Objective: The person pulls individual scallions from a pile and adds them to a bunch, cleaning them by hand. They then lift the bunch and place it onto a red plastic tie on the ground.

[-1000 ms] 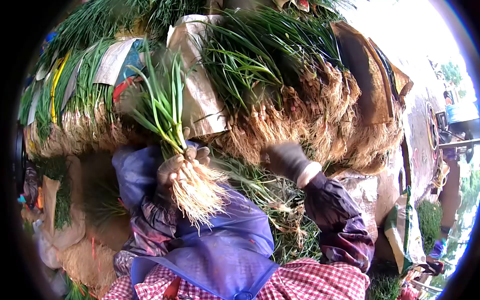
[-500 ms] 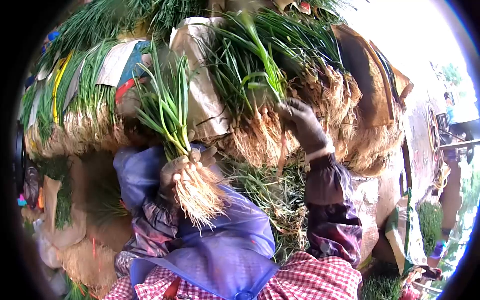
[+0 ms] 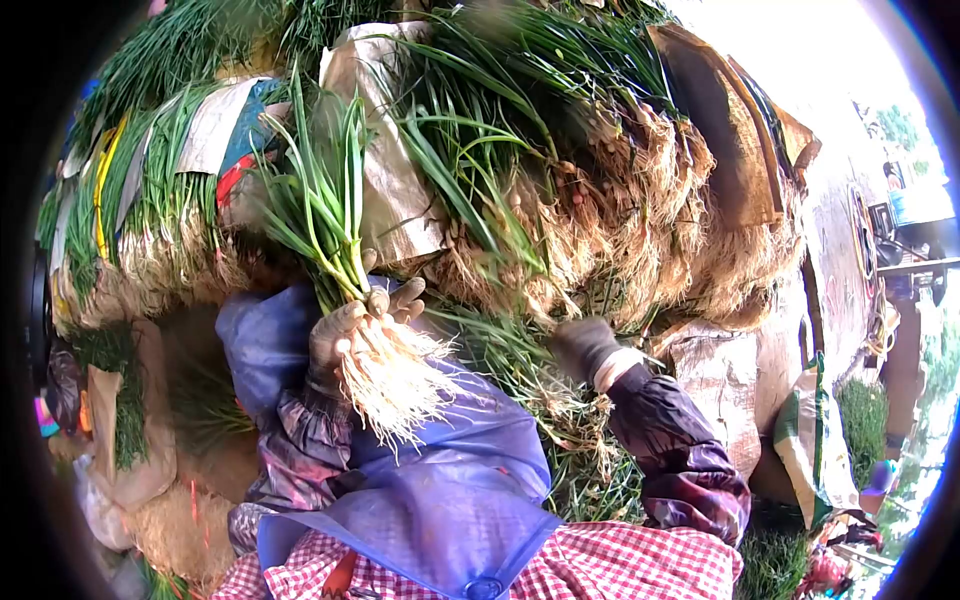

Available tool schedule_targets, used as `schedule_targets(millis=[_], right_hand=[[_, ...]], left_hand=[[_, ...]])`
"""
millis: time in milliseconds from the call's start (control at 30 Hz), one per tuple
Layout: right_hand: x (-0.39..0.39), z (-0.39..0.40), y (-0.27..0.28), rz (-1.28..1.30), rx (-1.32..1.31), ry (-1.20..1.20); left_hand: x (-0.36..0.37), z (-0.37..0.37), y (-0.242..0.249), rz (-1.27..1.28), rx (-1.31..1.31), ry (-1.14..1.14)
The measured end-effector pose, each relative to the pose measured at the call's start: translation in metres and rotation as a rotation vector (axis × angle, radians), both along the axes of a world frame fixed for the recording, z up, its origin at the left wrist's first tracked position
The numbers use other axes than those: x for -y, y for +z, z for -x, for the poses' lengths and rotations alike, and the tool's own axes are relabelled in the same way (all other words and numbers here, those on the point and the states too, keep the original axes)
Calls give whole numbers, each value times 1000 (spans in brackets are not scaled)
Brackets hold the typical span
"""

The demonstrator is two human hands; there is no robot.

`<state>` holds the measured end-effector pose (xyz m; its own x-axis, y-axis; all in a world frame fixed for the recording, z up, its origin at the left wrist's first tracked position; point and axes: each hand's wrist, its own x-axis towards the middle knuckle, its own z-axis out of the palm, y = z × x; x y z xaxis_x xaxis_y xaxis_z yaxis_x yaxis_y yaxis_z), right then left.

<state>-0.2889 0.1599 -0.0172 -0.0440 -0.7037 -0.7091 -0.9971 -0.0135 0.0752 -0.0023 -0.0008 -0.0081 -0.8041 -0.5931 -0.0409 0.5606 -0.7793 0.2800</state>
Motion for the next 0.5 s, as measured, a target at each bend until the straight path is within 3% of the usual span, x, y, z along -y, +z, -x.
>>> schedule_targets(millis=[33,100,167,233,267,300,333,400,433,500], right_hand=[[-13,6,-19,-208,-55,58],[-33,21,-44,-299,7,146],[-1,9,6,-115,58,-109],[23,13,24,616,-318,119],[37,22,31,1065,192,-252],[61,30,44,1329,308,-248],[81,24,67,1308,137,-305],[118,40,64,1333,39,-243],[139,44,61,1205,-131,-274],[167,65,33,1327,-204,-10]], left_hand=[[0,0,1,-5,4,5],[-2,-1,6,-21,12,20],[-2,0,9,-1,15,28],[-2,2,6,12,27,31],[-2,2,7,7,36,34],[-2,2,8,2,45,38],[-2,2,9,-2,55,43],[-3,3,16,60,91,34],[-3,3,18,89,110,32],[2,-10,2,14,129,-10]])
